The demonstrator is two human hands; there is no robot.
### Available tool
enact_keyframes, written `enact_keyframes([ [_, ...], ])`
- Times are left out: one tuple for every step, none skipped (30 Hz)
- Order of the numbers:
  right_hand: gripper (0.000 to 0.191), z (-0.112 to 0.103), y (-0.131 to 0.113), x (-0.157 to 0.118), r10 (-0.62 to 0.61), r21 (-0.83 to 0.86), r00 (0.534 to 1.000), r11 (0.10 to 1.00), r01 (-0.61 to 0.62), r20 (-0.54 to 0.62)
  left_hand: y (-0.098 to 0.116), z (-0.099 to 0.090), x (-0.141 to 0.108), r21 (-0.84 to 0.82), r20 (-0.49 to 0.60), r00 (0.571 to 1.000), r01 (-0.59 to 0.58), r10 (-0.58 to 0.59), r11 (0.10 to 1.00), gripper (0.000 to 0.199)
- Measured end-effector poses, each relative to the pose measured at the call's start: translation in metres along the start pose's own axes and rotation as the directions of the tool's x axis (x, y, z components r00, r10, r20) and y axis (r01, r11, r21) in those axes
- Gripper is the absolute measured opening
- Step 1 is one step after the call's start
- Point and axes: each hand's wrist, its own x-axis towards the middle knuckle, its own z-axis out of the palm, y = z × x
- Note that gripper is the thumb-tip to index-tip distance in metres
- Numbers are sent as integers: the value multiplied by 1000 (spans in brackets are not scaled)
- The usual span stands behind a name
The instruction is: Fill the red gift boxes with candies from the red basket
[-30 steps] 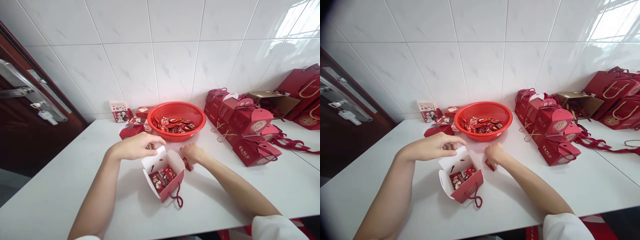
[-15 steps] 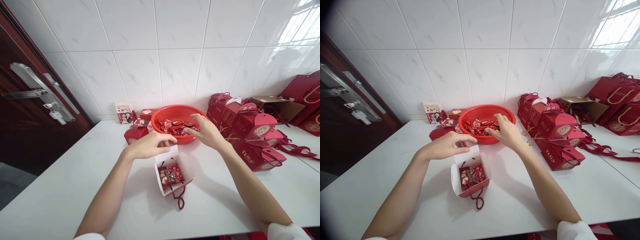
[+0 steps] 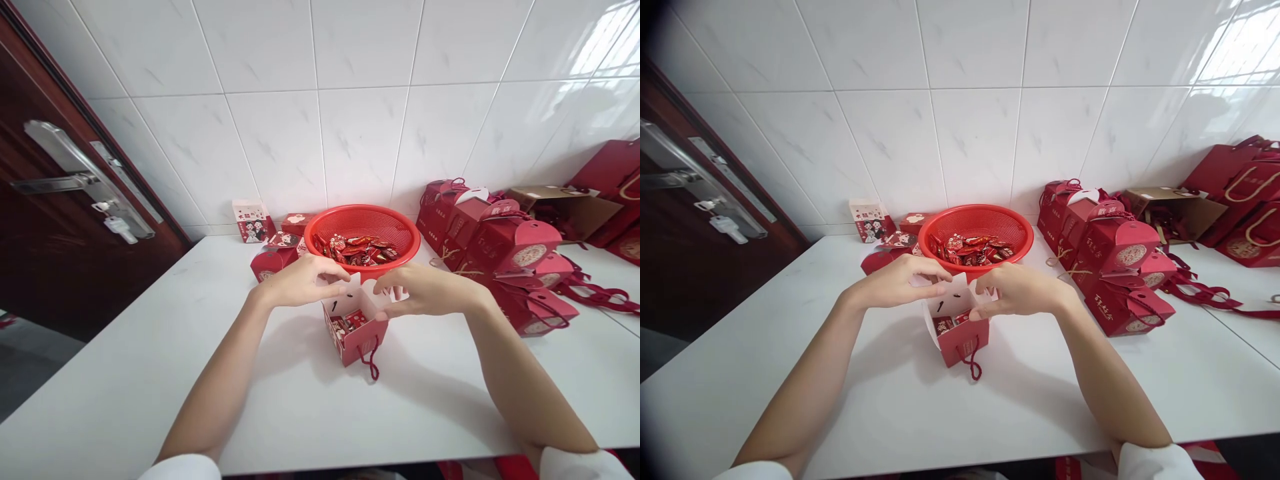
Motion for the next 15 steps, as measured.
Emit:
enact_keyframes([
  [37,-1,2,-1,3,15,1000,1000,-3,7,0,-2,-1,7,-4,1000,8,-8,1000,30],
  [40,-1,4,-2,11,21,1000,1000,-11,16,0,-3,-2,13,-3,1000,15,-15,1000,30],
  [40,-2,5,-2,28,14,999,1000,-28,20,1,-4,-3,13,8,1000,19,-19,1000,29],
  [37,-1,5,-1,50,-7,999,999,-50,19,2,-4,-4,7,26,999,20,-20,1000,26],
  [33,0,5,0,77,-37,997,996,-77,11,2,-5,-4,-9,52,999,17,-17,1000,23],
  [29,2,4,2,105,-70,994,992,-105,-3,3,-4,-5,-30,94,996,13,-10,999,20],
  [25,4,2,4,127,-101,992,987,-128,-20,4,-4,-5,-54,146,989,9,-1,998,17],
  [22,7,0,7,143,-128,989,981,-147,-38,5,-3,-5,-76,206,978,8,8,997,16],
  [21,10,-1,10,155,-151,986,975,-162,-57,6,-3,-5,-91,268,963,13,12,996,16],
  [21,13,-3,13,165,-171,983,969,-176,-76,5,-3,-5,-95,320,947,25,7,995,18],
  [22,16,-5,16,177,-191,980,963,-191,-92,4,-2,-4,-87,359,933,42,-8,995,21],
  [24,19,-6,18,185,-213,977,956,-204,-105,3,-3,-4,-72,383,923,61,-29,996,25],
  [27,21,-7,20,193,-233,975,948,-215,-114,0,-3,-4,-62,394,918,78,-48,995,29],
  [29,23,-9,22,200,-252,973,941,-225,-119,-3,-4,-3,-65,399,915,95,-61,993,32],
  [32,24,-10,23,209,-267,971,935,-234,-121,-7,-4,-3,-85,399,915,107,-64,991,36],
])
